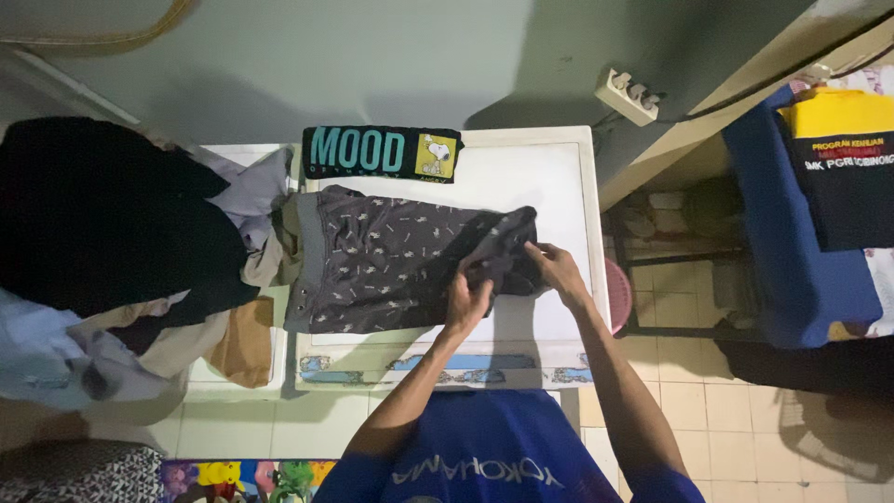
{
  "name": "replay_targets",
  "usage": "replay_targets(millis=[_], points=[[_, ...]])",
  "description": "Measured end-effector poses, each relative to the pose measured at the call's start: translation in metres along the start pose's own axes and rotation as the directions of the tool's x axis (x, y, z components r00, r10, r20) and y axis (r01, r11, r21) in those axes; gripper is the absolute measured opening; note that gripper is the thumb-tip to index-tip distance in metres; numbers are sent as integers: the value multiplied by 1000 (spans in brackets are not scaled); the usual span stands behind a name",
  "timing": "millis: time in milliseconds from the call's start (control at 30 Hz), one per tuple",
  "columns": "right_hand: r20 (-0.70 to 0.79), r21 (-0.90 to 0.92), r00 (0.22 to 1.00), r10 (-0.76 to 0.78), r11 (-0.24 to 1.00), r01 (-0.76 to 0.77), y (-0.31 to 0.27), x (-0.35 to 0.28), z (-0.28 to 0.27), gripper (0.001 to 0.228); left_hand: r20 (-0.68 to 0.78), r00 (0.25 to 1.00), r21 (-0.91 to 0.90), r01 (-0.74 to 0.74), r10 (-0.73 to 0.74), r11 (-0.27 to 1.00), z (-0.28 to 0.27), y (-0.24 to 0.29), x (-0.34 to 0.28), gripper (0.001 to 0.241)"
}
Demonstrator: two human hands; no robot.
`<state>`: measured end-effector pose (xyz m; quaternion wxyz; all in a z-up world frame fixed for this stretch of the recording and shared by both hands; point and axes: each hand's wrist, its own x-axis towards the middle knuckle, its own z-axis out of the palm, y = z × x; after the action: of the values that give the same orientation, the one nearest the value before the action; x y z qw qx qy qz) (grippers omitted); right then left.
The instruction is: The person folds a dark patterned short on a white surface, smoothing and aligning the fabric before folding it into a compact rectangle. The person then picks up a black garment and begins to fold it.
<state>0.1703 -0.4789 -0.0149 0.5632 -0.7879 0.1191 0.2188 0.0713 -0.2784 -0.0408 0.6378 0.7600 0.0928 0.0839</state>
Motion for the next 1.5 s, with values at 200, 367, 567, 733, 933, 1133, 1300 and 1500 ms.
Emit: replay_targets(millis=[200,367,567,733,933,1133,1300,1500], points=[[24,106,998,-53,993,50,7,0,-1,54,432,901,405,-156,-38,901,-4,82,7,69],[-14,23,994,-108,994,108,12,-1,-1,50,390,900,490,-26,-193,871,24,80,49,52],[-9,42,954,-298,954,298,36,10,0,45,505,765,541,-641,399,545,52,50,126,40],[-20,-30,957,-290,957,289,44,8,-6,44,546,756,476,-635,362,608,54,54,135,19],[-56,-177,972,-228,960,215,31,-7,-5,42,498,819,482,-534,283,695,44,51,144,18],[-23,-209,992,-128,970,120,15,-28,-9,40,469,851,676,-519,237,524,47,25,163,27],[31,-322,988,-149,935,151,17,-48,-19,58,501,849,711,-515,169,479,49,15,162,39],[95,-337,984,-150,925,174,36,-56,-23,66,495,700,605,-703,515,374,46,35,134,38]])
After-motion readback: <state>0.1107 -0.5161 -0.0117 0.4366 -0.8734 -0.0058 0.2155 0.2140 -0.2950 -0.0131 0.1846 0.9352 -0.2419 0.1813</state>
